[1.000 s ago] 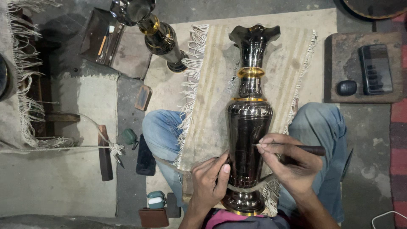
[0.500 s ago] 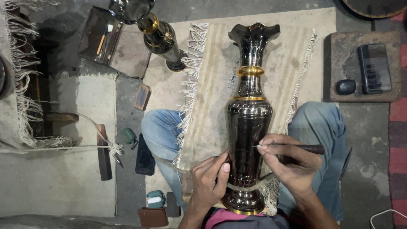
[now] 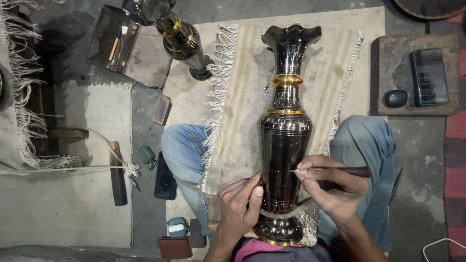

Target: The person sits cross-legged on the floor with a black metal vase resting on a board, holding it steady with one hand while using a small hand engraving tool to carve decorative patterns into the vase's surface, working around the body of the vase and briefly lifting it near the end.

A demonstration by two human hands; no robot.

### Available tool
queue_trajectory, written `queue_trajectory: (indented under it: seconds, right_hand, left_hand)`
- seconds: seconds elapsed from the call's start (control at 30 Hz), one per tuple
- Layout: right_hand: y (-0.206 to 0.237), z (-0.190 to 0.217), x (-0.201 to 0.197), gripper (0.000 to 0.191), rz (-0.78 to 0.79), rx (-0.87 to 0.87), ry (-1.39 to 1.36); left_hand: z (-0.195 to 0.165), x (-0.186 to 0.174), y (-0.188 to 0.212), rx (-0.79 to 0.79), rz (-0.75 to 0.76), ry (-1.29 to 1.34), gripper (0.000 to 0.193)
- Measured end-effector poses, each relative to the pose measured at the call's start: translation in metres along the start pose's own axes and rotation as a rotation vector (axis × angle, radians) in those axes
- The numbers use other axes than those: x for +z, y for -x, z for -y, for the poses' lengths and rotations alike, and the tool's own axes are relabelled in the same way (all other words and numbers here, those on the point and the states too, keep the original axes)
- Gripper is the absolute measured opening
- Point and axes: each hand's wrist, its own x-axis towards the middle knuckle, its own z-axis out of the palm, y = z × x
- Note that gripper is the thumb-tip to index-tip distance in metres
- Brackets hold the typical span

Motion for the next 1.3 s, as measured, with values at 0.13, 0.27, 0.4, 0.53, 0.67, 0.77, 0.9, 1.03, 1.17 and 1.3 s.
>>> queue_trajectory:
  seconds: [0.13,0.27,0.4,0.53,0.67,0.77,0.9,1.03,1.17,1.3]
  right_hand:
    - [0.0,0.001,-0.001,0.014,0.009,0.002,-0.014]
    - [0.001,0.002,-0.001,0.014,0.015,0.004,-0.031]
    - [0.002,-0.001,-0.002,0.014,0.021,0.003,-0.057]
    - [0.004,-0.004,-0.002,0.014,0.023,-0.009,-0.068]
    - [0.006,-0.007,-0.004,0.015,0.036,-0.022,-0.085]
    - [0.006,-0.008,-0.004,0.015,0.031,-0.034,-0.077]
    - [0.006,-0.008,-0.005,0.015,0.042,-0.035,-0.082]
    - [0.005,-0.01,-0.005,0.015,0.057,-0.039,-0.106]
    - [0.009,-0.016,-0.008,0.017,0.06,-0.059,-0.121]
    - [0.016,-0.028,-0.017,0.015,0.103,0.041,-0.274]
  left_hand:
    - [-0.002,-0.001,-0.001,0.037,-0.008,-0.004,0.031]
    - [-0.003,-0.002,-0.002,0.044,-0.006,-0.012,0.031]
    - [-0.003,-0.002,-0.003,0.028,0.002,-0.008,0.032]
    - [-0.003,-0.002,-0.003,0.043,-0.002,-0.014,0.031]
    - [-0.003,-0.002,-0.002,0.031,0.002,-0.028,0.031]
    - [-0.003,-0.002,-0.002,0.029,0.006,-0.025,0.032]
    - [-0.003,-0.002,-0.002,0.028,0.002,-0.013,0.032]
    - [-0.003,-0.001,-0.002,-0.021,0.009,-0.005,0.033]
    - [0.0,0.0,0.001,-0.002,0.001,-0.007,0.033]
    - [0.001,-0.001,0.001,0.02,-0.003,0.002,0.034]
